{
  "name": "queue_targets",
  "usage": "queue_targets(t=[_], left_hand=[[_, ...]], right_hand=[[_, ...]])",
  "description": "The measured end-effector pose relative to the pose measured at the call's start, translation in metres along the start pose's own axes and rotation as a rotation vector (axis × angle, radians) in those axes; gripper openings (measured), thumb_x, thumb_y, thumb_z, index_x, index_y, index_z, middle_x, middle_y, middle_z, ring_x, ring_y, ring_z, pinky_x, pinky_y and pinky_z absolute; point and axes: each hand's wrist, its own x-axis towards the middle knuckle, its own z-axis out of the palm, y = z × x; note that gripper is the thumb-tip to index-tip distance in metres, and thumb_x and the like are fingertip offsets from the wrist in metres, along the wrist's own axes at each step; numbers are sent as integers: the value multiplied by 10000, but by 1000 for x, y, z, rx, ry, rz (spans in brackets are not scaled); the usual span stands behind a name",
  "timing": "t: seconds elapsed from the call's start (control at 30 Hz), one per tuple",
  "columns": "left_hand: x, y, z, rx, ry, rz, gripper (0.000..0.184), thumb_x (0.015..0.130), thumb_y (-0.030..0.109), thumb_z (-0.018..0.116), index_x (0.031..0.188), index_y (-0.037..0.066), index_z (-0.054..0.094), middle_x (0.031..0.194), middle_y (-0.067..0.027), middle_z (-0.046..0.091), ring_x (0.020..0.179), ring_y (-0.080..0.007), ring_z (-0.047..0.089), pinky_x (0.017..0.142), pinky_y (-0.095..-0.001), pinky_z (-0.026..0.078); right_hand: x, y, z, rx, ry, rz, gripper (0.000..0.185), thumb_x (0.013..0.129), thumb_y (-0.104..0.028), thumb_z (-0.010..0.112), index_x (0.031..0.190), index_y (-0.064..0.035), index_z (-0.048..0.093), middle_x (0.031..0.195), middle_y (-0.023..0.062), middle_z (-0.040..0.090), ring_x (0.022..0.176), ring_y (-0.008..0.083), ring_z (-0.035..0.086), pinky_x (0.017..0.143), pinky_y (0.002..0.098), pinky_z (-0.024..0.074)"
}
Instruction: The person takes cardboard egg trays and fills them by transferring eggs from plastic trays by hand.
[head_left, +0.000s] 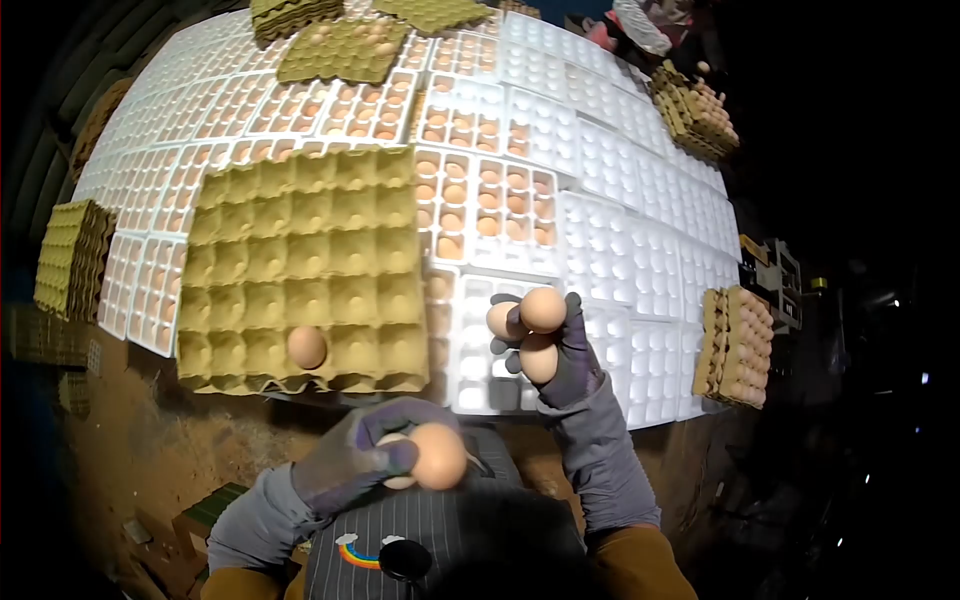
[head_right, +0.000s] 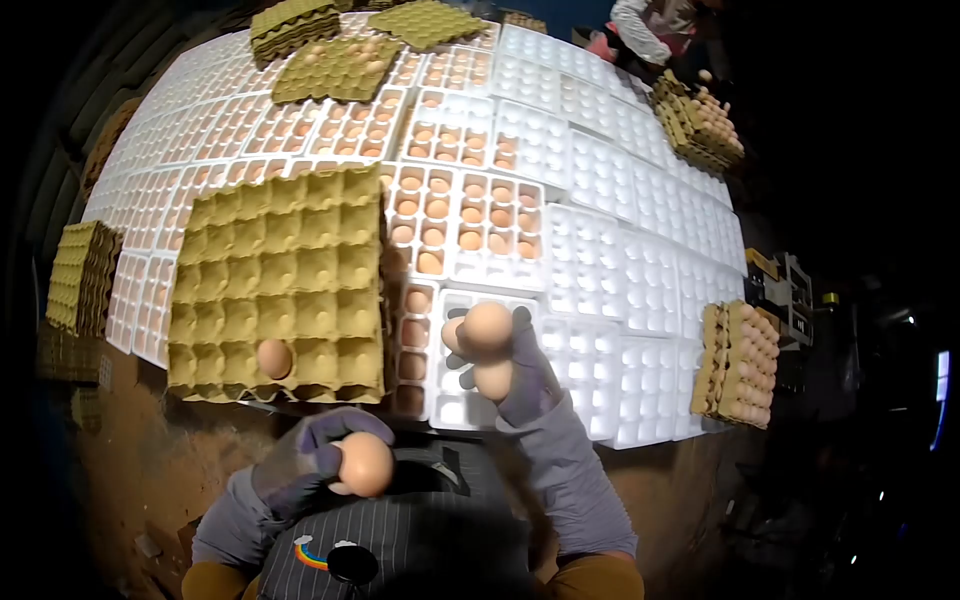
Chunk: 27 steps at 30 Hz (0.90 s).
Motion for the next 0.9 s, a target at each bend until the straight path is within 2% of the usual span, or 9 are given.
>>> queue_targets(t=[0.1, 0.17, 0.27, 0.4, 0.53, 0.7, 0.77, 0.83, 0.9], left_hand=[[62, -42, 28, -24, -9, -244, 495, 872, 372, 738, 1188, 11, 616, 1019, -52, 656, 861, -101, 631, 786, -242, 512], [110, -73, 39, 168, 181, -96, 430, 874, 255, 738, 1197, 6, 604, 1000, -47, 651, 819, -93, 613, 771, -247, 510], [191, -104, 32, 478, 499, 287, 438, 832, 174, 756, 1193, -18, 599, 1063, -63, 652, 939, -128, 602, 840, -283, 504], [288, -95, 0, 890, 894, 549, 466, 811, 170, 785, 1204, 3, 597, 1055, -128, 664, 940, -235, 662, 835, -350, 527], [328, -81, -24, 1203, 966, 379, 484, 825, 205, 773, 1251, 56, 598, 1142, -135, 642, 971, -317, 659, 842, -399, 533], [308, -83, -11, 879, 998, 502, 399, 849, 140, 667, 1231, 60, 584, 1192, -154, 588, 990, -306, 620, 828, -408, 537], [307, -116, -28, 1116, 915, 713, 428, 889, 151, 634, 1295, 51, 545, 1251, -184, 557, 1095, -340, 581, 910, -419, 509], [309, -128, -30, 1048, 955, 623, 461, 914, 120, 603, 1353, 40, 487, 1317, -204, 524, 1210, -391, 513, 1036, -461, 427], [312, -138, -45, 1480, 853, 640, 508, 931, 94, 576, 1403, 4, 411, 1358, -212, 503, 1286, -429, 445, 1124, -572, 296]], right_hand=[[-17, 9, -46, -85, 272, -7, 651, 1030, -556, 331, 1243, 2, 589, 1026, 103, 671, 841, 171, 625, 701, 282, 516], [-19, 10, -98, -374, 307, 7, 583, 1024, -488, 423, 1245, 26, 585, 1004, 95, 670, 852, 164, 625, 705, 288, 521], [11, 43, -184, -823, 327, -228, 382, 814, -252, 771, 1163, -157, 649, 1208, 159, 568, 986, 287, 625, 784, 346, 549], [78, 22, -182, -1369, 424, -548, 476, 706, -317, 842, 1122, -186, 651, 1326, 147, 489, 1155, 369, 563, 871, 446, 548], [140, 22, -196, -1679, 336, -572, 437, 729, -249, 799, 1135, -221, 640, 1330, 124, 498, 1108, 290, 603, 853, 429, 557], [171, 38, -166, -1558, 43, -746, 402, 830, -127, 697, 1210, -236, 625, 1241, 88, 540, 1049, 259, 636, 832, 382, 565], [176, 46, -159, -1556, 37, -737, 431, 822, -76, 689, 1226, -209, 618, 1144, 91, 575, 1016, 255, 636, 835, 381, 549], [162, 43, -153, -1407, 90, -759, 434, 820, -53, 679, 1228, -183, 614, 1112, 93, 583, 989, 265, 631, 828, 386, 539], [144, 55, -154, -1301, 143, -875, 441, 820, 7, 643, 1243, -113, 601, 1020, 104, 590, 955, 299, 596, 848, 415, 494]])
